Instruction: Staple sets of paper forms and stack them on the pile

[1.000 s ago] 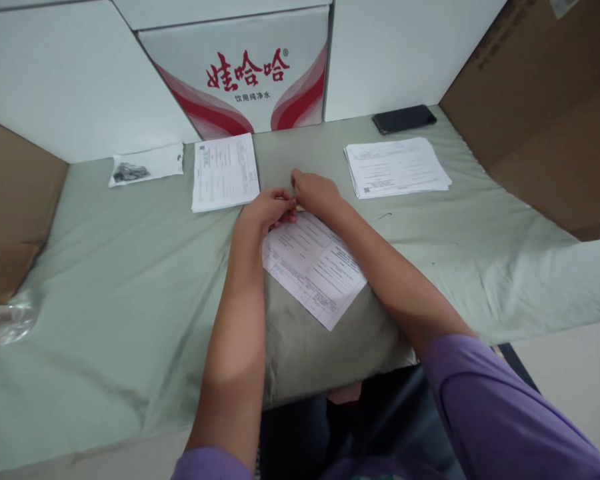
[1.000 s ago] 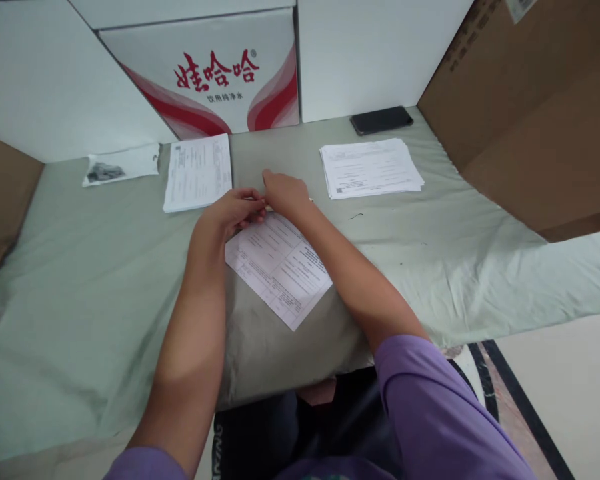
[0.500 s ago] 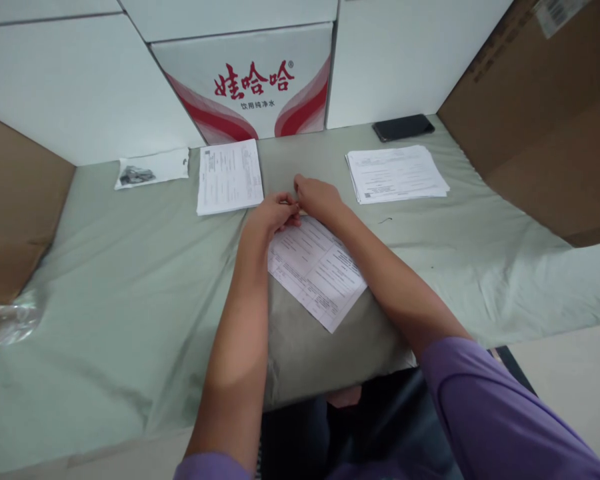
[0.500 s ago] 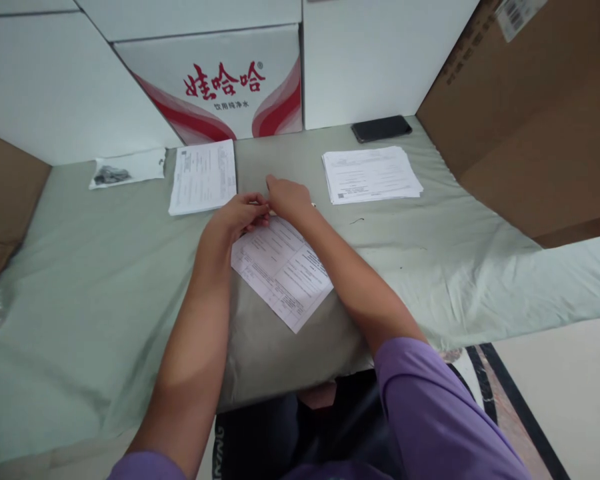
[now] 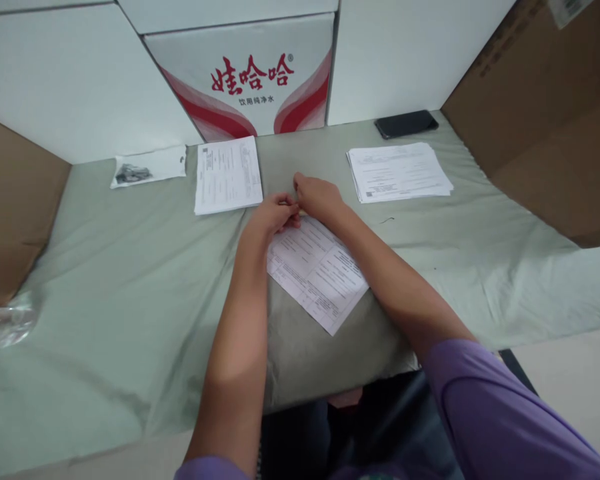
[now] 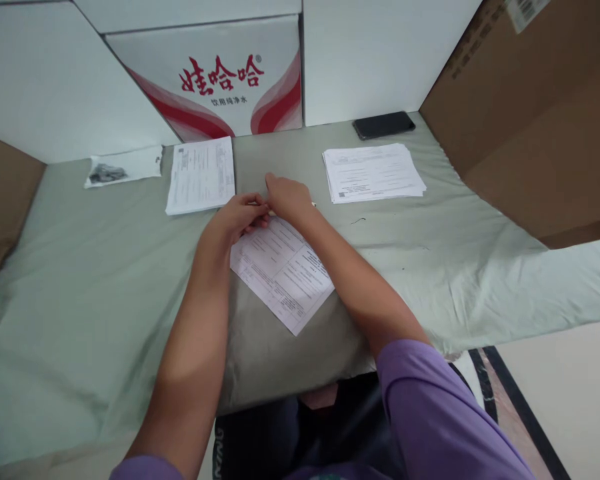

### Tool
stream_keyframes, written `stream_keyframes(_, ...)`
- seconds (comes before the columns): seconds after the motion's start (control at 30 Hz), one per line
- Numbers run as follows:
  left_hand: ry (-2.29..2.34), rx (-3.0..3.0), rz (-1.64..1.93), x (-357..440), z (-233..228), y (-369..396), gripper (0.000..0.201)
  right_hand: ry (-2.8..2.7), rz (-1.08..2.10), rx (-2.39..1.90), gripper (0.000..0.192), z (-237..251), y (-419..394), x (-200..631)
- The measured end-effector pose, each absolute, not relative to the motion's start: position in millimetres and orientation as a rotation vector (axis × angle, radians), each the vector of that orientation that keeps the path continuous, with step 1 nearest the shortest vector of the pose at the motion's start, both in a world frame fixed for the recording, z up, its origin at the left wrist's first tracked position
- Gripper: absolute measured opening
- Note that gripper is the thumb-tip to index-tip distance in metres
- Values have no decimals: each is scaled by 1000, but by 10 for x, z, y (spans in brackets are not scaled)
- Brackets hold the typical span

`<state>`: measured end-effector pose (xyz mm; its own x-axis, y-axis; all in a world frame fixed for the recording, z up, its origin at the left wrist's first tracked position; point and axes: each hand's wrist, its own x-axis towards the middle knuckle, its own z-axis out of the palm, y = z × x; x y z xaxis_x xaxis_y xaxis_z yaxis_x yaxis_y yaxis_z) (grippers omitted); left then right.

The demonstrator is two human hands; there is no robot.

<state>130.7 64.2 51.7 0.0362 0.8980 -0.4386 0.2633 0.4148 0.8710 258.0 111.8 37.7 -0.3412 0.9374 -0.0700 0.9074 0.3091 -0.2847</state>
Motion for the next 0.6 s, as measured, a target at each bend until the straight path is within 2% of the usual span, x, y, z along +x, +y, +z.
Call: stream_keyframes(0.6, 1453, 1098, 688, 1229, 469, 664, 17, -2369, 505, -1711, 32, 305, 1197, 2625)
